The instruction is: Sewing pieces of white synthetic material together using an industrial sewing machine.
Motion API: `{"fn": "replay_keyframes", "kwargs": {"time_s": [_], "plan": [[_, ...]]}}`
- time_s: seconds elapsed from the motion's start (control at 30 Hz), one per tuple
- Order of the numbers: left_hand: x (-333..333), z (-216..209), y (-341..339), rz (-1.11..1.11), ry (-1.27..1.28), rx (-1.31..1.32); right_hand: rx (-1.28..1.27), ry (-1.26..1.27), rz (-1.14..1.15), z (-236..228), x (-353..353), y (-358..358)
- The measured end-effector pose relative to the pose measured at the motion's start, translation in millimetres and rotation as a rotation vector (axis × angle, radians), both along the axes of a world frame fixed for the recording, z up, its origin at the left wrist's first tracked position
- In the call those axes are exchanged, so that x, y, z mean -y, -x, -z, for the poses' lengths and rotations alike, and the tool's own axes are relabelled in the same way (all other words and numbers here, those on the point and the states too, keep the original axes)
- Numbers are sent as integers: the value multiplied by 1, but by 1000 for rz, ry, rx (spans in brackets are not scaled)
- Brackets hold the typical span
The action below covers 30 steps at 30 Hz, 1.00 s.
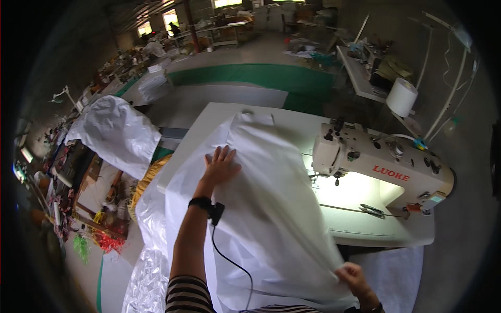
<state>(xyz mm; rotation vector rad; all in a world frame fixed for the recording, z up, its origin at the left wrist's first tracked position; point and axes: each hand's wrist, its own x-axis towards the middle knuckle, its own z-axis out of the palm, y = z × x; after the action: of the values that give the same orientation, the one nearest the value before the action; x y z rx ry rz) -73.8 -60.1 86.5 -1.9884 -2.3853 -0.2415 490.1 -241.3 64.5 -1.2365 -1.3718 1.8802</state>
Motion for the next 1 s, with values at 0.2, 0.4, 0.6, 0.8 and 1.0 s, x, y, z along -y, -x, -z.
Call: {"fn": "replay_keyframes", "kwargs": {"time_s": [0.2,0.4,0.6,0.8,1.0], "plan": [[-5,0,-11,245,63,41,713,-59,-659,-6,44,-28],[28,3,-17,315,-32,43,677,-1108,-381,-109,-47,64],[87,-1,-20,407,-77,30,618,-1310,-314,-59,-149,234],[136,-2,20,295,-151,-6,993,-1349,-379,-18,-179,234],[134,7,24,288,-218,70,1035,-1285,-621,-59,-212,281]]}}
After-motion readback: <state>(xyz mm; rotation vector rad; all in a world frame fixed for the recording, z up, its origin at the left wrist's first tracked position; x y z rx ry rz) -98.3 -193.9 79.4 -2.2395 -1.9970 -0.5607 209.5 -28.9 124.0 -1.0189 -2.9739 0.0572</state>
